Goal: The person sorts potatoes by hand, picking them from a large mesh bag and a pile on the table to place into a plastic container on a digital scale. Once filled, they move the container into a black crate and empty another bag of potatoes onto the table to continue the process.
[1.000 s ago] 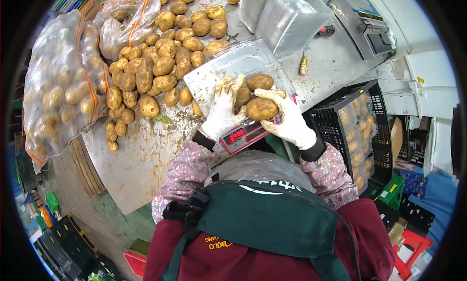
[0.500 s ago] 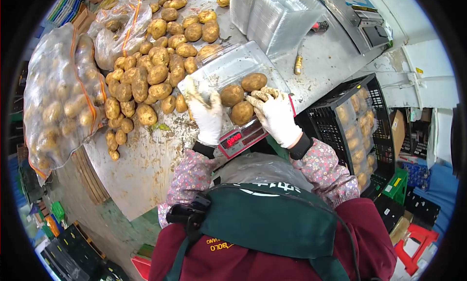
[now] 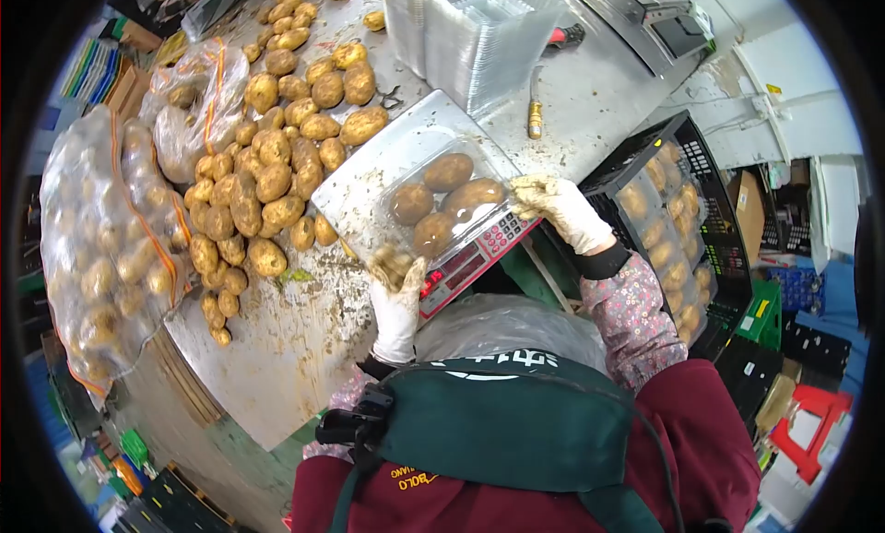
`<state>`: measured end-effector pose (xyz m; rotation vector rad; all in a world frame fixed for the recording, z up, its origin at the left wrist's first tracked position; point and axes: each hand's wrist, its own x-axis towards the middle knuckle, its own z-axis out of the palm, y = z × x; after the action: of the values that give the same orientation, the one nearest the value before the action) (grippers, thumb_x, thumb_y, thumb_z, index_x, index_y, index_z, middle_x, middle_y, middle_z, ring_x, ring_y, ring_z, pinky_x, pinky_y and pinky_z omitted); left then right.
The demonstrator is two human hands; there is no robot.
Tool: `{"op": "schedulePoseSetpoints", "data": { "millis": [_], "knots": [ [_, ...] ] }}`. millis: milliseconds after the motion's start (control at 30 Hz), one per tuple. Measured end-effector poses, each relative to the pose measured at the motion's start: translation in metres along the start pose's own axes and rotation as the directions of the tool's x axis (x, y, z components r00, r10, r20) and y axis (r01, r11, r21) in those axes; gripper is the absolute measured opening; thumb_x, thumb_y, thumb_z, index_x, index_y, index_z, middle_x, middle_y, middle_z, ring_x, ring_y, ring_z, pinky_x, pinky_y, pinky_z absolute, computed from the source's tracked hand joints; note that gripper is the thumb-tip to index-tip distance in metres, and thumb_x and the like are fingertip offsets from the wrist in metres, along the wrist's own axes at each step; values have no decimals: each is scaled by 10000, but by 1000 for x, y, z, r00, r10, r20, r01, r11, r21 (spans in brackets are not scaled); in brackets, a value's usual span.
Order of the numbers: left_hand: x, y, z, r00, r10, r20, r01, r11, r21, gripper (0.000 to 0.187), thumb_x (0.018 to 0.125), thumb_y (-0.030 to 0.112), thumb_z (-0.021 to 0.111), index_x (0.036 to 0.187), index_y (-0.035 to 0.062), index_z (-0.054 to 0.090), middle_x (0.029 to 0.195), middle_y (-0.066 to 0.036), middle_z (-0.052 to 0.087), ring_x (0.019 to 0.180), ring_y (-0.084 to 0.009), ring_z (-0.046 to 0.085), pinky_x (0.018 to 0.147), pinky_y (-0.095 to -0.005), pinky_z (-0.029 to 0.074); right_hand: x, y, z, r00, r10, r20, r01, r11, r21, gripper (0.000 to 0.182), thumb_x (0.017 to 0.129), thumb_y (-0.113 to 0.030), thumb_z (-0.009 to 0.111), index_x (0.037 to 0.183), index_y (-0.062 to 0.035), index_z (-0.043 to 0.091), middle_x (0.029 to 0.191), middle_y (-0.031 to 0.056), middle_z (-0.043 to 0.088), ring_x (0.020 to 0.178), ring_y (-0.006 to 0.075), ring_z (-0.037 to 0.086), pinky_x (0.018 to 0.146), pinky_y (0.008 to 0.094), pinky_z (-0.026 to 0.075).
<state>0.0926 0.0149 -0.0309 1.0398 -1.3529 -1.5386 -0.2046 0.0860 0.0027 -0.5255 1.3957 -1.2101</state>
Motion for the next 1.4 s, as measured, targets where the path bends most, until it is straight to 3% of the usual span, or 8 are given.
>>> {"op": "schedulePoseSetpoints", "data": {
  "millis": [67,700,1000,1100,1200,1233,1300,1400],
  "knots": [
    [-8,-3,-2,893,-429,138,451,853,-265,284,924,28,622,1162,-16,473,1027,-172,617,872,-247,680,748,-318,584,1,8,3,1000,-17,22,16,997,75,339,904,-159,675,1181,19,595,983,72,671,849,141,664,778,265,544],
    [76,62,-7,896,-259,360,395,836,-382,317,903,167,583,1181,19,548,1282,-96,522,1191,-303,519,980,-486,485,-61,-23,-9,977,-112,182,97,991,90,288,934,-307,645,911,-21,672,808,56,676,741,128,643,713,247,535],
    [120,134,169,530,-352,772,484,873,65,525,884,226,633,1343,3,510,1357,-107,547,1227,-214,526,1016,-362,446,-84,36,-163,882,-393,260,388,919,73,527,933,-153,622,1399,19,449,1350,130,544,1210,187,551,953,296,469],
    [134,147,232,588,-4,808,-167,978,126,487,923,258,666,1321,6,543,1310,-109,581,1208,-173,521,1047,-295,384,-152,22,-173,784,-619,-52,616,786,-57,394,920,-109,614,1287,13,544,1330,120,559,1179,172,576,949,269,486],
    [186,162,259,482,570,665,-862,176,474,440,930,193,635,1311,-14,555,1310,-189,582,1259,-320,510,1106,-416,337,-214,61,-223,730,-518,-446,507,848,-155,335,909,-141,624,1217,-12,606,1253,102,612,1191,175,565,998,331,462],
    [214,152,257,437,608,663,-801,-72,595,384,944,245,607,1243,5,623,1193,-201,648,1144,-336,598,1016,-406,432,-237,65,-236,571,-698,-432,419,700,-578,318,905,-146,628,1198,-21,623,1219,86,633,1167,169,577,999,338,457],
    [242,150,255,654,408,637,-702,14,712,321,946,277,597,1117,27,704,1021,-186,707,943,-320,682,863,-379,518,-266,52,-264,614,-71,-786,490,815,309,301,866,-167,676,1152,-73,664,1173,56,653,1058,164,606,973,355,455],
    [265,141,259,651,400,645,-717,45,696,270,933,253,619,1022,27,737,879,-168,720,759,-297,700,723,-361,538,-289,45,-305,455,35,-890,501,816,289,282,860,-202,693,1129,-121,667,1054,22,684,990,160,622,878,332,488]
  ]
}}
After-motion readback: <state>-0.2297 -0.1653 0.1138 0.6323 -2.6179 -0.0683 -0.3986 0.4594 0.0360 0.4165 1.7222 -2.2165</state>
